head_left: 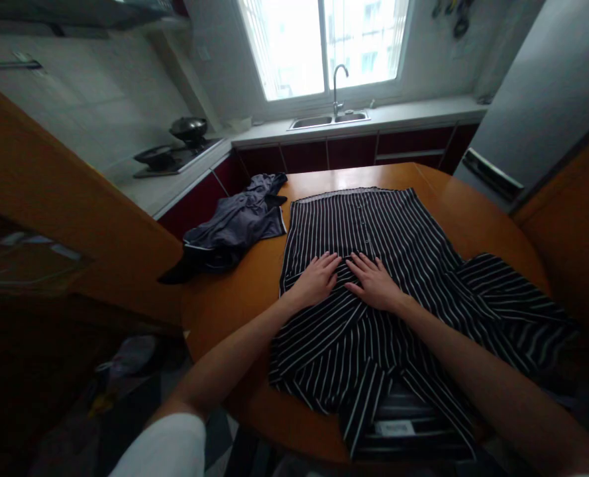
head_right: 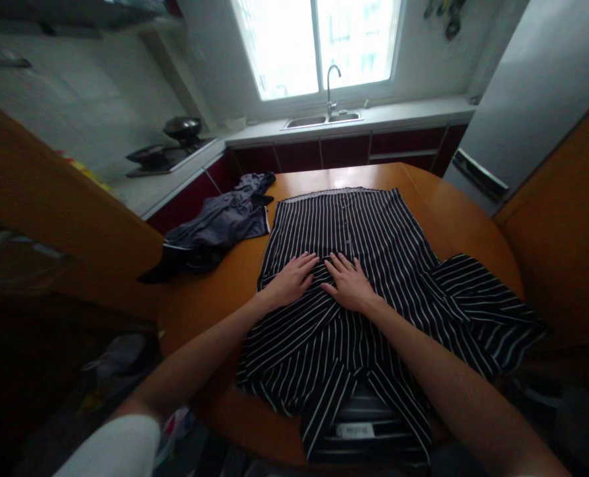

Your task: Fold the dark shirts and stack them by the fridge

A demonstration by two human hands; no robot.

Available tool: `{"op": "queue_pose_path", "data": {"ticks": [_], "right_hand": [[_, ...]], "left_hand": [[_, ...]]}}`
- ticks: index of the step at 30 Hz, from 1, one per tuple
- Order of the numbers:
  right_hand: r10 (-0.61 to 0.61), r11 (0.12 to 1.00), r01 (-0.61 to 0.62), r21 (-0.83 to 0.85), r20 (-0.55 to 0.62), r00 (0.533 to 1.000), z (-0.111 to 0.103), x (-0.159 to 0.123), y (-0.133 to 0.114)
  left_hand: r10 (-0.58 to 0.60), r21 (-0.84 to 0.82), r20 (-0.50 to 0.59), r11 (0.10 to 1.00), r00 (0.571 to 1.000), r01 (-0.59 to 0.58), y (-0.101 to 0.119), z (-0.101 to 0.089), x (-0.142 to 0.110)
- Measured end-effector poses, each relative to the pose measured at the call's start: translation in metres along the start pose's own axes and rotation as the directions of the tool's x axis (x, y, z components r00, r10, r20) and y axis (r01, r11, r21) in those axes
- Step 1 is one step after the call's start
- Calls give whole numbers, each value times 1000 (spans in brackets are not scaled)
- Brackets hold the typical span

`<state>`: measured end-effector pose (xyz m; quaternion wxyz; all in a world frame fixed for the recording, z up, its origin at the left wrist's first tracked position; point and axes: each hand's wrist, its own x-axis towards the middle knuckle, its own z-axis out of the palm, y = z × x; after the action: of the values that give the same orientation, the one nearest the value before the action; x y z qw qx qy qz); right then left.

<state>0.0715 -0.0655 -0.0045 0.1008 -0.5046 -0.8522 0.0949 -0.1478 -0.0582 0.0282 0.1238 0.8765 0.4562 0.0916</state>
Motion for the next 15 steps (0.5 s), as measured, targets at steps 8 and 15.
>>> {"op": "queue_pose_path", "data": {"ticks": [8,15], "right_hand": [[8,1000,-8,12,-11,1000,1,0,-3],[8,1000,-7,15,-10,1000,3,-1,-2]], "left_hand": [[13,19,-42,1000,999,-12,-25,19,4],[22,52,-55,998,998,-19,-23,20,3]]}}
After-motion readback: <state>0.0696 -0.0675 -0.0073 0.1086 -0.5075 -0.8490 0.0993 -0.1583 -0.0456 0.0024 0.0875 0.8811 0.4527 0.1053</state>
